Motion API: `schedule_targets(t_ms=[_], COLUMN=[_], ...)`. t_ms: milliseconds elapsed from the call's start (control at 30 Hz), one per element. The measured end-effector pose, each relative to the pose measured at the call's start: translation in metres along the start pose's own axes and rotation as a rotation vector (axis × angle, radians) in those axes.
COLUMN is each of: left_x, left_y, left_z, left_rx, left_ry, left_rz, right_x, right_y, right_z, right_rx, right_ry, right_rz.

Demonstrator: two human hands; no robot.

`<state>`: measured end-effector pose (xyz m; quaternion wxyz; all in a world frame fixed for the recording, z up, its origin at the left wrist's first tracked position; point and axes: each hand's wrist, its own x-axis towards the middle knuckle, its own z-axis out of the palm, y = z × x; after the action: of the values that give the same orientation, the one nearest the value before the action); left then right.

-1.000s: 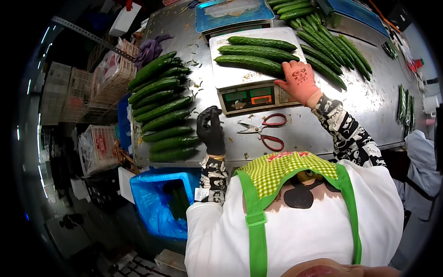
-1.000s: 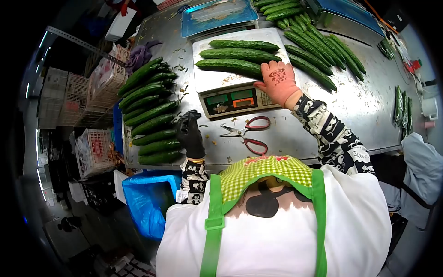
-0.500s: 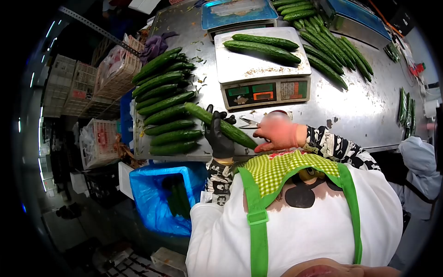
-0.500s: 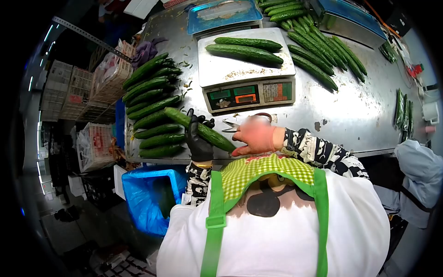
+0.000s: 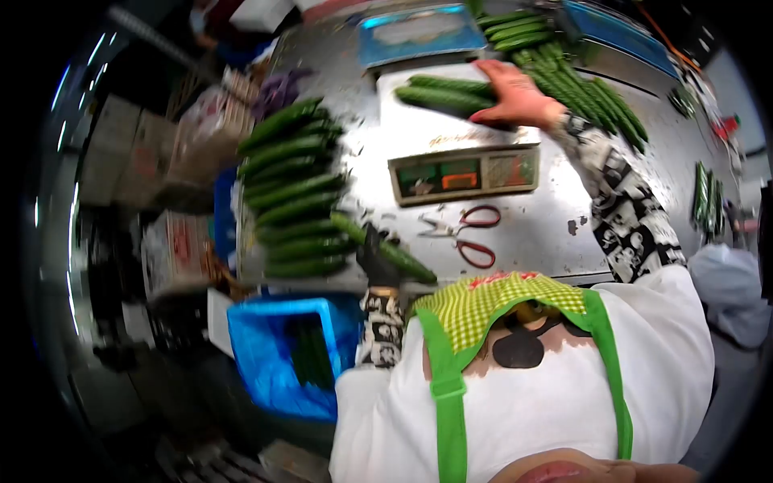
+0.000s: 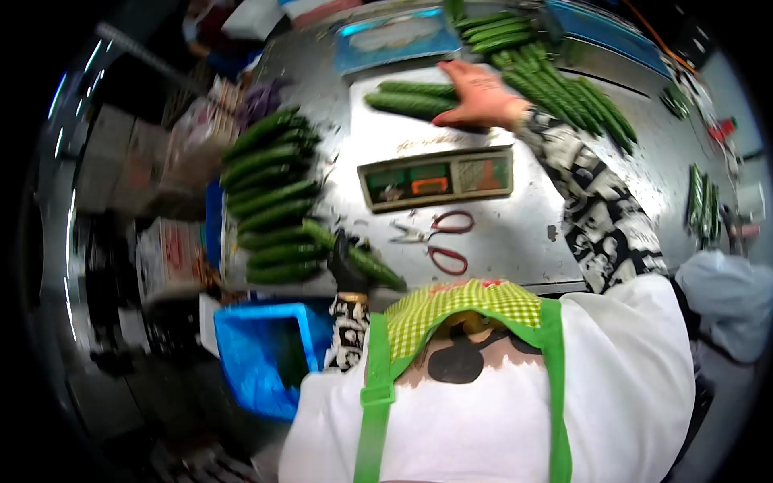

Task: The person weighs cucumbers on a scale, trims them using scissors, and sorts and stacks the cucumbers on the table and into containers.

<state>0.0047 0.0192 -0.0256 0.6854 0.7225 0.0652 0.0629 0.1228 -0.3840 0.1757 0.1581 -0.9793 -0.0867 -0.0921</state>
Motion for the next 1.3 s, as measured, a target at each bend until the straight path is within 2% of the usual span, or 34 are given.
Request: schedule_targets(t_ms=[33,67,100,133,167,233,267,400,467,533,600,633,733,933,1133,1200,1300], left_x=[-0.001,0.007,0.004,0.0,-0.001,0.002,0.001,-0.004,-0.011,-0.009,-0.009,-0.011,-0.011,-0.003,0.004,0.01,0.012], left_y=[0.027,0.015,0.019,0.033,0.023,0.008,0.007,0.011,0.039,0.043,0.062,0.061,0.043,0.028,0.022,0.023,0.025], left_z=[0.006,0.002,0.004,0.01,0.005,-0.002,-0.002,0.0,0.006,0.016,0.016,0.014,0.01,0.004,0.001,0.001,0.007], left_rx=[-0.17,-0.433,-0.424,-0.494,-0.509,-0.523,-0.523,-0.455,-0.482,-0.475,-0.404,-0.4,-0.408,-0.397,-0.38,-0.363,-0.348], left_ry=[0.009,0.03,-0.007,0.065,0.02,0.024,0.027,0.02,-0.028,0.083,0.154,0.163,0.109,0.047,0.089,0.109,0.147], left_rz=[-0.191,-0.517,-0.406,-0.479,-0.452,-0.42,-0.405,-0.358,-0.47,-0.423,-0.672,-0.703,-0.579,-0.514,-0.468,-0.446,-0.417], right_x=[0.016,0.021,0.03,0.031,0.036,0.051,0.056,0.064,0.062,0.059,0.046,0.034,-0.006,-0.11,-0.202,-0.227,-0.257], right_y=[0.016,0.013,0.017,0.002,-0.009,-0.006,-0.008,-0.007,-0.007,-0.011,-0.014,-0.014,-0.004,0.053,0.122,0.144,0.174], right_z=[0.017,0.017,0.029,0.021,0.01,0.027,0.033,0.042,0.044,0.035,0.024,0.016,-0.007,-0.04,-0.071,-0.074,-0.087], right_rx=[-0.085,-0.107,-0.141,-0.183,-0.163,-0.044,-0.141,-0.161,-0.143,-0.127,-0.094,-0.06,0.042,0.137,0.16,0.187,0.174], right_ry=[-0.04,-0.062,-0.106,-0.188,-0.307,-0.387,-0.375,-0.331,-0.301,-0.363,-0.356,-0.333,-0.291,-0.071,-0.027,0.007,-0.078], right_rz=[-0.024,-0.014,-0.017,0.059,0.087,0.089,0.094,0.082,0.12,0.159,0.162,0.148,0.146,0.346,0.691,0.731,0.818])
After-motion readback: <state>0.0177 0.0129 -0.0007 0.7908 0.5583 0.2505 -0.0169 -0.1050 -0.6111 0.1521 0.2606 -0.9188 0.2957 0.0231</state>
